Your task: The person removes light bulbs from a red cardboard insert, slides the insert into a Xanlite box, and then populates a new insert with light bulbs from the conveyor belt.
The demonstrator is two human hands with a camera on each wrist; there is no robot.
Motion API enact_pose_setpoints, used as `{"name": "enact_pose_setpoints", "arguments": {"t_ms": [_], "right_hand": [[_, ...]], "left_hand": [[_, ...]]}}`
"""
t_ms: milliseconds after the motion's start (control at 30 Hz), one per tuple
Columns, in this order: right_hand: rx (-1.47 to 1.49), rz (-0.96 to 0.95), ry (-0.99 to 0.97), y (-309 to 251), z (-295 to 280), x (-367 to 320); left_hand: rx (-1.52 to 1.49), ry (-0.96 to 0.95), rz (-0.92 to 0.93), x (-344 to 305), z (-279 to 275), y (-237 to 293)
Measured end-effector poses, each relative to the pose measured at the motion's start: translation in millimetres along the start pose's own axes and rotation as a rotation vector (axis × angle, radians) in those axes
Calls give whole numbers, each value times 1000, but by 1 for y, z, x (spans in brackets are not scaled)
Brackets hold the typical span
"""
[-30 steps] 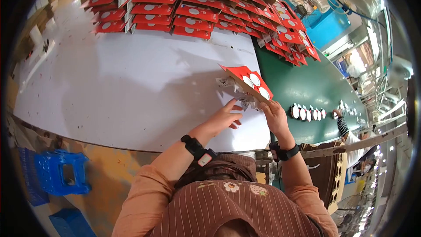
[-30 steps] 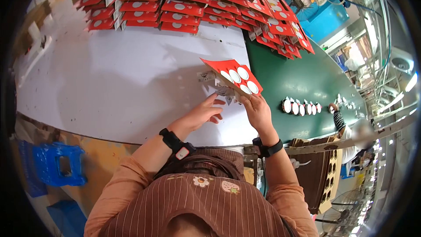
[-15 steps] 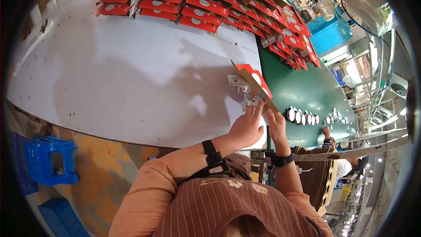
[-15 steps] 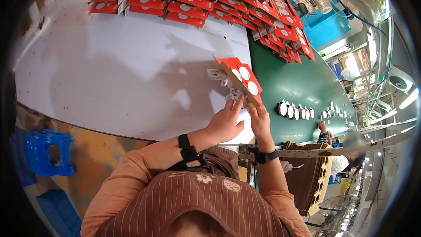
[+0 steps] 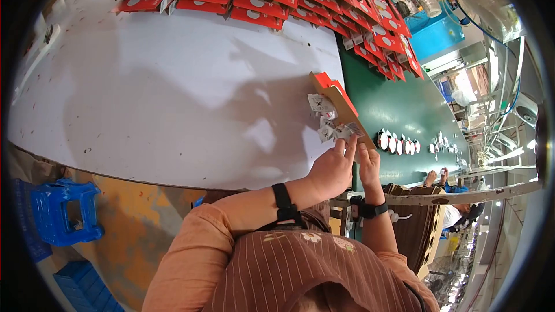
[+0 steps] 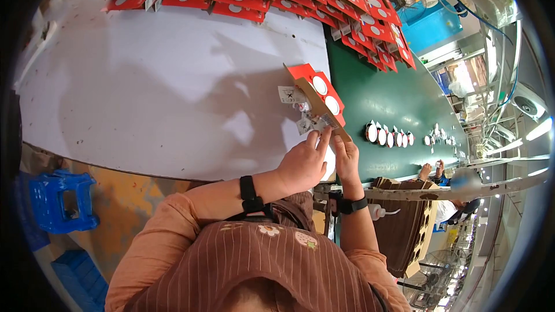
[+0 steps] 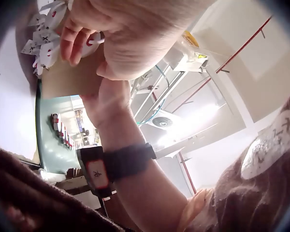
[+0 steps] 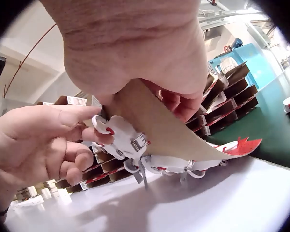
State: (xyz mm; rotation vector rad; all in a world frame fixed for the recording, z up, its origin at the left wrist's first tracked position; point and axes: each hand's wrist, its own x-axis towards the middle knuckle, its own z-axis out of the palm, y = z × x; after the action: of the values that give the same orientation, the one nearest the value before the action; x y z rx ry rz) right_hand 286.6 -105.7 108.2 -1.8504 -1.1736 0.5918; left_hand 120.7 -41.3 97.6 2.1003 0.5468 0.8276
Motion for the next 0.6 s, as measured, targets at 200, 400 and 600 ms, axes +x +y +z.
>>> {"name": "enact_pose_setpoints", "arguments": {"t_ms": [200,400,600], "right_hand": [[110,23,-19,2,-2,-5],[143,-42,-17,7,0,-6],[166,-47,21,8,4,-9]], "left_hand": [[46,-50,21,0,4,1],[59,-86,25,-2,1,0],[60,-77,51,-3,1,-2]]}}
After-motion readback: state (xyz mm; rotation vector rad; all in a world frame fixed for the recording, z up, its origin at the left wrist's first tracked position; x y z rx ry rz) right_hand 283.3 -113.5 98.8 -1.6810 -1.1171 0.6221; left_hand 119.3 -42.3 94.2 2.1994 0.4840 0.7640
